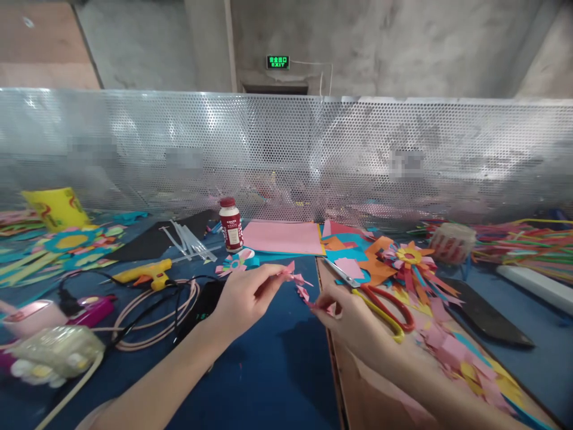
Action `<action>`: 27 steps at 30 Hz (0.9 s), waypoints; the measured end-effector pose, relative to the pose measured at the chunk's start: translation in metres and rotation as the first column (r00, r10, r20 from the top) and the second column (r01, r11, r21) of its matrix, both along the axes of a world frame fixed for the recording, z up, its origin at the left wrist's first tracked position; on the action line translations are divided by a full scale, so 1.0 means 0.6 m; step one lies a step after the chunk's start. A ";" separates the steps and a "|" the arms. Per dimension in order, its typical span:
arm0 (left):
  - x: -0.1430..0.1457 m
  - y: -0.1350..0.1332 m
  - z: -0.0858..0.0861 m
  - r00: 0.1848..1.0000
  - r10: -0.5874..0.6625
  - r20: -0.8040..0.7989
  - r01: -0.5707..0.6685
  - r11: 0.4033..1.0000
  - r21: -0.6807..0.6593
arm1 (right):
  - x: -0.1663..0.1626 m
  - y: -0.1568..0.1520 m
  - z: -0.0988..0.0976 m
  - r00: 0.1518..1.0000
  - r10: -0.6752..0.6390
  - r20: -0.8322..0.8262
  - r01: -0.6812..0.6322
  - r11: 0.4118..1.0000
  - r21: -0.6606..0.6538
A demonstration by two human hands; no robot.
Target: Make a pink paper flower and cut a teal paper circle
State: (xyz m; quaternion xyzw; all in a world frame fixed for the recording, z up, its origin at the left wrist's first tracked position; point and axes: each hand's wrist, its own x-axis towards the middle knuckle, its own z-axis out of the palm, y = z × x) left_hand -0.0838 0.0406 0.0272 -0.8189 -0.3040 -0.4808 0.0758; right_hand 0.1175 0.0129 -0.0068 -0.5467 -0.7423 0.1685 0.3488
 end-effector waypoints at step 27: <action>0.018 -0.021 -0.013 0.940 -0.228 -0.255 0.218 0.974 -0.067 | 0.022 -0.046 0.011 0.973 0.058 -0.224 0.026 0.936 0.352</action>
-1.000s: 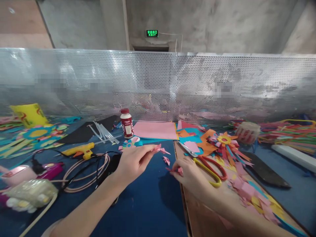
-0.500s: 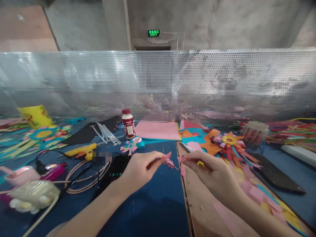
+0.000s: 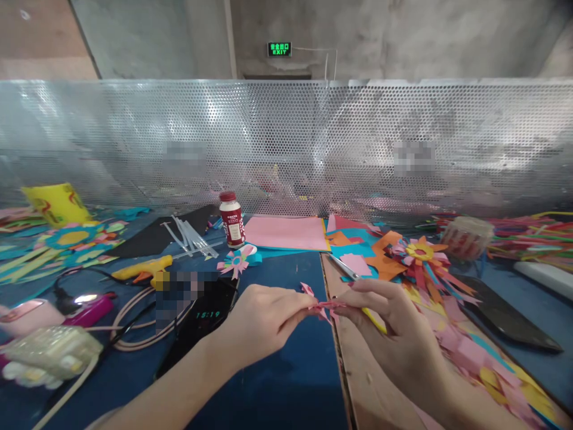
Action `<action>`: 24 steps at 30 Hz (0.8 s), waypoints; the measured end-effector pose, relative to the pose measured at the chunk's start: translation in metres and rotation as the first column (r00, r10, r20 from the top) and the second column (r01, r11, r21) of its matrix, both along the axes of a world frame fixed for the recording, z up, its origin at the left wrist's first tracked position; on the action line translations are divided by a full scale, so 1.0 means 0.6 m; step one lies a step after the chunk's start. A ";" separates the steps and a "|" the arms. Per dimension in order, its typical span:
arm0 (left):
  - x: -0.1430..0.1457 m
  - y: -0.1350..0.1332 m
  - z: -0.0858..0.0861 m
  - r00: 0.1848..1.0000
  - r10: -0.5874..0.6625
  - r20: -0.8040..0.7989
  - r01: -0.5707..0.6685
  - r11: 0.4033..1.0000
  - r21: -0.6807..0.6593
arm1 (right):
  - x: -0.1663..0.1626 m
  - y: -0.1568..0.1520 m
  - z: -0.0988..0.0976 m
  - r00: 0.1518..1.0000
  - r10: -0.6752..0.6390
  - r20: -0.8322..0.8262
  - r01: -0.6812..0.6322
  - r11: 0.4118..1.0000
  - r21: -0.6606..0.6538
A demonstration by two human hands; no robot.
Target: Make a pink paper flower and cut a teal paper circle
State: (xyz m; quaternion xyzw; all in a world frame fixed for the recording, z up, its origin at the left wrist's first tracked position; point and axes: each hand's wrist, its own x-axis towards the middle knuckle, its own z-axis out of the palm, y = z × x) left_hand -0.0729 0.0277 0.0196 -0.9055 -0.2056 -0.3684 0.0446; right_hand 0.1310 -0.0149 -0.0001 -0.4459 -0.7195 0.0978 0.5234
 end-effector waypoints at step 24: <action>0.004 -0.007 0.004 0.999 -0.024 -0.037 0.025 0.999 0.026 | -0.003 -0.013 -0.003 1.000 -0.023 0.000 0.023 0.998 0.066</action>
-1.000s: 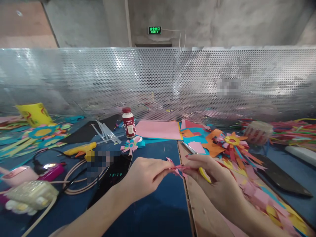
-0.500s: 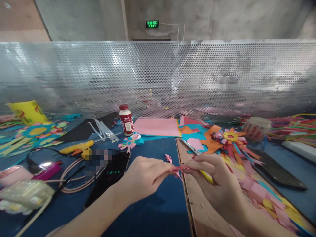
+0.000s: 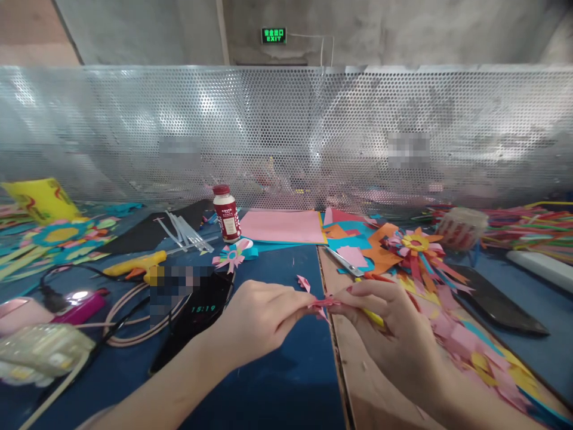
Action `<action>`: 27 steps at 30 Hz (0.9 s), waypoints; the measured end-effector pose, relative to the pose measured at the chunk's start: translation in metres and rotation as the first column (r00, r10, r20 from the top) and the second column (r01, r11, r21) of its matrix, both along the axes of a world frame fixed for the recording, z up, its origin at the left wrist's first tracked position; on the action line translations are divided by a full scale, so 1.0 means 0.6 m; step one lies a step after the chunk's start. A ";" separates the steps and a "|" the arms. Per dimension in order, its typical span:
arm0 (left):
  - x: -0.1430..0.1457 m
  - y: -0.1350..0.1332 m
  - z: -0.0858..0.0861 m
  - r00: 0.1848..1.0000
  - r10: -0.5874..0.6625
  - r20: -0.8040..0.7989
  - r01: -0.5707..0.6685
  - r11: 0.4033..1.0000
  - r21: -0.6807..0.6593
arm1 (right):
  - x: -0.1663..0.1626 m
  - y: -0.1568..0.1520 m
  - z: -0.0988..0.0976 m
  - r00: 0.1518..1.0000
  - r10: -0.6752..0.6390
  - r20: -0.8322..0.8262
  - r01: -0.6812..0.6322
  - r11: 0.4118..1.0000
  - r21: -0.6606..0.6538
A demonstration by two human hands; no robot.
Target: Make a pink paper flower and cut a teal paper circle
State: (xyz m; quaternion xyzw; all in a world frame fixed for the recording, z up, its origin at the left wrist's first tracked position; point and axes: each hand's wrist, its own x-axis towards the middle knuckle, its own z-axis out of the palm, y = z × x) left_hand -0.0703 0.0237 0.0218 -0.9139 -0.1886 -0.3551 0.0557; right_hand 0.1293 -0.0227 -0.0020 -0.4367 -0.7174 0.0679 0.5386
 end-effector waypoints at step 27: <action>0.016 -0.015 0.010 0.994 0.070 0.090 0.002 0.777 -0.629 | -0.010 0.002 -0.009 1.000 0.023 -0.016 -0.024 0.998 -0.062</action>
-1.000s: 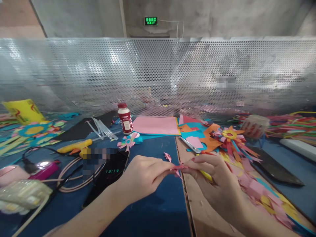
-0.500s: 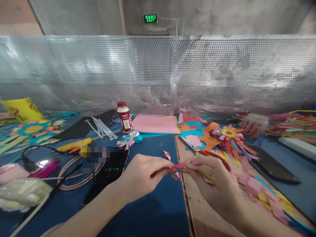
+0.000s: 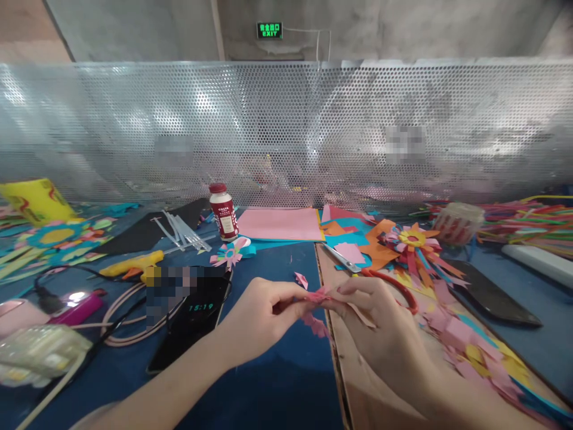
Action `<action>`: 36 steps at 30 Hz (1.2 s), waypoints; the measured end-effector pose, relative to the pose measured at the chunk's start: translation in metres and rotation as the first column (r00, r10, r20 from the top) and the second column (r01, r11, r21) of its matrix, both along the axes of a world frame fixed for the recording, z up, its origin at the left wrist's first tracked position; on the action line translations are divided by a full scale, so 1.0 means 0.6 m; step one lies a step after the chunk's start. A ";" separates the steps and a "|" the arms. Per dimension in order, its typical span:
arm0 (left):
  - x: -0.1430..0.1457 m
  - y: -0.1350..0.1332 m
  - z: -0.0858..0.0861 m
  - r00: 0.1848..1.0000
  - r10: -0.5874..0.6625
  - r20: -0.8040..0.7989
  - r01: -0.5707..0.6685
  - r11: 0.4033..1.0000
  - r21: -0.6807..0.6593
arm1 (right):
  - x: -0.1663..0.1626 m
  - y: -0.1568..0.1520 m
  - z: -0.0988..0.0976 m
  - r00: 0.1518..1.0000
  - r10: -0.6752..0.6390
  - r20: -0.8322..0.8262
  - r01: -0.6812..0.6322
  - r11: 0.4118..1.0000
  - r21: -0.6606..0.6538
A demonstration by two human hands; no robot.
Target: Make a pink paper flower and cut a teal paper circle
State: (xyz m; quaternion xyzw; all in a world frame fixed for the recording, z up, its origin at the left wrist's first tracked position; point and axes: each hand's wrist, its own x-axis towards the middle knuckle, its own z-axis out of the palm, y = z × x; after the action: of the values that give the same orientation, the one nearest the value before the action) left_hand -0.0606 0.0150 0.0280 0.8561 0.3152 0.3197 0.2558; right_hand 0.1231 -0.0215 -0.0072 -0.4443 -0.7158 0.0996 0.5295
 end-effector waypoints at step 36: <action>-0.006 -0.001 0.029 1.000 0.030 -0.007 -0.031 0.964 -0.263 | 0.013 -0.005 0.030 0.975 0.211 0.070 -0.207 0.977 -0.058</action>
State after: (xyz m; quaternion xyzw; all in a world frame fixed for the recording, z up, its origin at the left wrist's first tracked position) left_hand -0.0644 0.0144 0.0451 0.8101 0.3685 0.2778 0.3616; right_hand 0.1308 -0.0246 0.0110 -0.3831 -0.7752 0.1558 0.4774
